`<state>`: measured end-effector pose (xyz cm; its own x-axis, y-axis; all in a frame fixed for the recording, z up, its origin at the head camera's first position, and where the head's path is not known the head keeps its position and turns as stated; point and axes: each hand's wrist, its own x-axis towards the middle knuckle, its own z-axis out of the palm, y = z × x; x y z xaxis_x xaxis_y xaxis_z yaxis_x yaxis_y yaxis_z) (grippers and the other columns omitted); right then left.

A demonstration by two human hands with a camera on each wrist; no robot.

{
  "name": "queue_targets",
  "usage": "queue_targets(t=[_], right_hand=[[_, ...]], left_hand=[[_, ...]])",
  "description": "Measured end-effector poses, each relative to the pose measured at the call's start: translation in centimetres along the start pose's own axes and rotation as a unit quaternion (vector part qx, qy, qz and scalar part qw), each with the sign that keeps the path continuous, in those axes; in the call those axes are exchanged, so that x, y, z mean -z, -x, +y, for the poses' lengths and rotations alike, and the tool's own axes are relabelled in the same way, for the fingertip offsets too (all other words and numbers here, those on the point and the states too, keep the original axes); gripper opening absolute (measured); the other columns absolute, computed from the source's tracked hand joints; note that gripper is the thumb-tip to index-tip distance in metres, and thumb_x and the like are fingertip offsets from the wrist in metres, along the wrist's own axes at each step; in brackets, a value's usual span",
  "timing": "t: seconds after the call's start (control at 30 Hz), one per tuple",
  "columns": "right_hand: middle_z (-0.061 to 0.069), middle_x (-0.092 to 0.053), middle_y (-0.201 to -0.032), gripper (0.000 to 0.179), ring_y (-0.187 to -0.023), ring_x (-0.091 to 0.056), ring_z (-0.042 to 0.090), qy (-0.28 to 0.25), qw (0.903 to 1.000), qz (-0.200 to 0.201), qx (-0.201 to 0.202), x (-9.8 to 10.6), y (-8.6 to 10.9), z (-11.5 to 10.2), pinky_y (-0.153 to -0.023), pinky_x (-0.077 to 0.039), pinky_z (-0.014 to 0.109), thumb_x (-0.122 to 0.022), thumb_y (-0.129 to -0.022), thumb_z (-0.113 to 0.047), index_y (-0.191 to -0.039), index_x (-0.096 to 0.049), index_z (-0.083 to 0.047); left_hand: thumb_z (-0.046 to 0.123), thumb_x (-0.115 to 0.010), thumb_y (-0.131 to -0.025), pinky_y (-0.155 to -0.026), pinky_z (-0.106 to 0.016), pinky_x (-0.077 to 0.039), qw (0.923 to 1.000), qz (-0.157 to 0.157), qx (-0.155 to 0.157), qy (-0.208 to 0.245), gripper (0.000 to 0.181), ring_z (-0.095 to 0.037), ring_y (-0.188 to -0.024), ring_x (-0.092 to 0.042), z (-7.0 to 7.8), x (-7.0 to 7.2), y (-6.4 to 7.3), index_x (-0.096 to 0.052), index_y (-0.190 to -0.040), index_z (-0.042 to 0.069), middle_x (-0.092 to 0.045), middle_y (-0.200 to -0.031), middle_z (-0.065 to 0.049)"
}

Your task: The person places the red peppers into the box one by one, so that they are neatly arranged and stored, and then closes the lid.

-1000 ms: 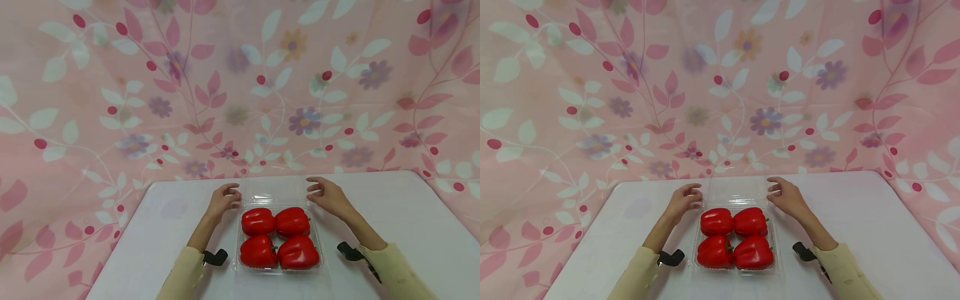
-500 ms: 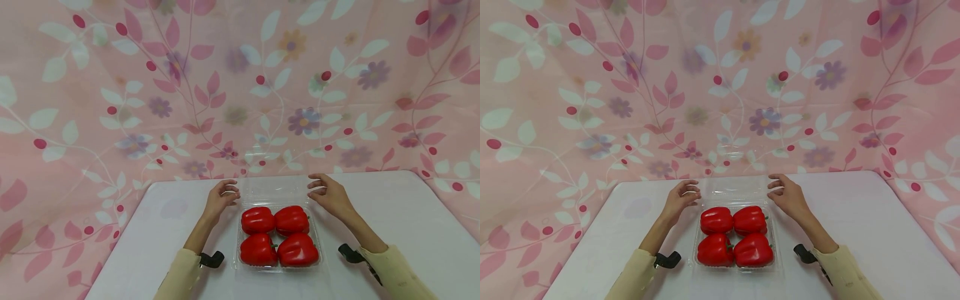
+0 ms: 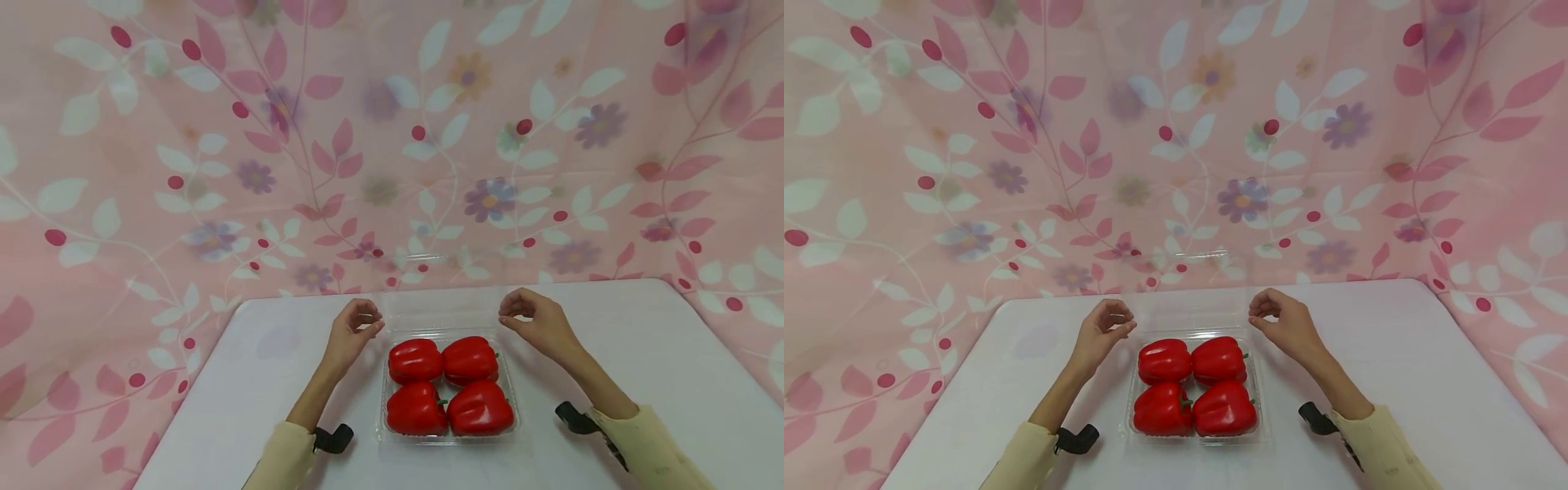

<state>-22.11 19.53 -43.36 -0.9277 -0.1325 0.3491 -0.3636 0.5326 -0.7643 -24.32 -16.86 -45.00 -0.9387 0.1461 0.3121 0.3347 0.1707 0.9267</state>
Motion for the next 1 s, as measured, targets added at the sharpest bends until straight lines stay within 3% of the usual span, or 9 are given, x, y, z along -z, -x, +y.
queue_targets(t=[0.1,0.2,0.4,0.5,0.67,0.87,1.0], right_hand=[[-0.001,-0.07,-0.087,0.016,-0.084,-0.068,0.019,0.018,0.9997,0.001,0.013,0.3,0.2,-0.3,-0.086,-0.053,0.054,-0.077,-0.084,-0.005,-0.096,-0.067,-0.01],[-0.002,-0.071,-0.087,0.013,-0.086,-0.067,0.021,0.035,0.9991,-0.003,0.024,0.6,0.6,-0.4,-0.087,-0.052,0.056,-0.077,-0.085,-0.008,-0.095,-0.069,-0.012],[-0.004,-0.072,-0.093,0.012,-0.095,-0.065,0.027,0.073,0.9962,-0.01,0.047,1.3,1.6,-0.7,-0.085,-0.052,0.057,-0.078,-0.085,-0.012,-0.096,-0.074,-0.016],[-0.004,-0.073,-0.095,0.014,-0.097,-0.066,0.028,0.085,0.9944,-0.014,0.061,1.7,2.3,-0.9,-0.083,-0.053,0.056,-0.078,-0.085,-0.013,-0.098,-0.076,-0.017],[-0.003,-0.073,-0.101,0.017,-0.099,-0.067,0.026,0.101,0.992,-0.022,0.073,2.2,3.3,-0.9,-0.079,-0.056,0.052,-0.077,-0.087,-0.017,-0.104,-0.077,-0.017],[-0.001,-0.071,-0.107,0.026,-0.1,-0.066,0.024,0.106,0.9882,-0.054,0.097,2.8,4.5,-0.9,-0.08,-0.057,0.048,-0.074,-0.088,-0.01,-0.114,-0.074,-0.012],[0.0,-0.07,-0.113,0.028,-0.105,-0.065,0.026,0.093,0.9883,-0.084,0.087,3.0,5.4,-0.9,-0.084,-0.055,0.05,-0.07,-0.092,-0.013,-0.12,-0.071,-0.012]], left_hand=[[-0.001,-0.07,-0.089,-0.078,-0.034,-0.058,0.9995,-0.005,-0.017,-0.028,0.024,-0.027,-0.096,-0.067,0.4,0.1,0.6,-0.059,-0.11,0.002,-0.065,-0.101,-0.011],[-0.001,-0.07,-0.089,-0.081,-0.031,-0.057,0.9982,-0.003,-0.028,-0.053,0.021,-0.024,-0.096,-0.067,0.7,0.2,1.1,-0.061,-0.107,0.003,-0.066,-0.099,-0.007],[0.001,-0.072,-0.088,-0.081,-0.041,-0.057,0.9931,0.003,-0.066,-0.097,0.018,-0.023,-0.097,-0.067,1.1,0.3,2.1,-0.067,-0.103,0.008,-0.069,-0.098,-0.006],[0.002,-0.073,-0.088,-0.078,-0.042,-0.057,0.9883,0.007,-0.089,-0.124,0.015,-0.024,-0.096,-0.067,1.2,0.4,2.6,-0.069,-0.1,0.008,-0.07,-0.097,-0.005],[0.004,-0.075,-0.087,-0.076,-0.033,-0.058,0.9794,0.011,-0.117,-0.165,0.018,-0.018,-0.092,-0.065,1.3,0.7,3.5,-0.071,-0.101,0.013,-0.072,-0.097,0.003],[0.002,-0.073,-0.087,-0.071,-0.029,-0.058,0.9602,0.012,-0.169,-0.222,0.026,-0.013,-0.089,-0.064,0.9,1.0,4.8,-0.071,-0.11,0.013,-0.071,-0.103,0.004],[-0.001,-0.071,-0.088,-0.072,-0.029,-0.057,0.9568,-0.007,-0.18,-0.228,0.032,-0.014,-0.097,-0.065,0.7,1.2,5.5,-0.071,-0.116,0.014,-0.07,-0.112,0.003]])
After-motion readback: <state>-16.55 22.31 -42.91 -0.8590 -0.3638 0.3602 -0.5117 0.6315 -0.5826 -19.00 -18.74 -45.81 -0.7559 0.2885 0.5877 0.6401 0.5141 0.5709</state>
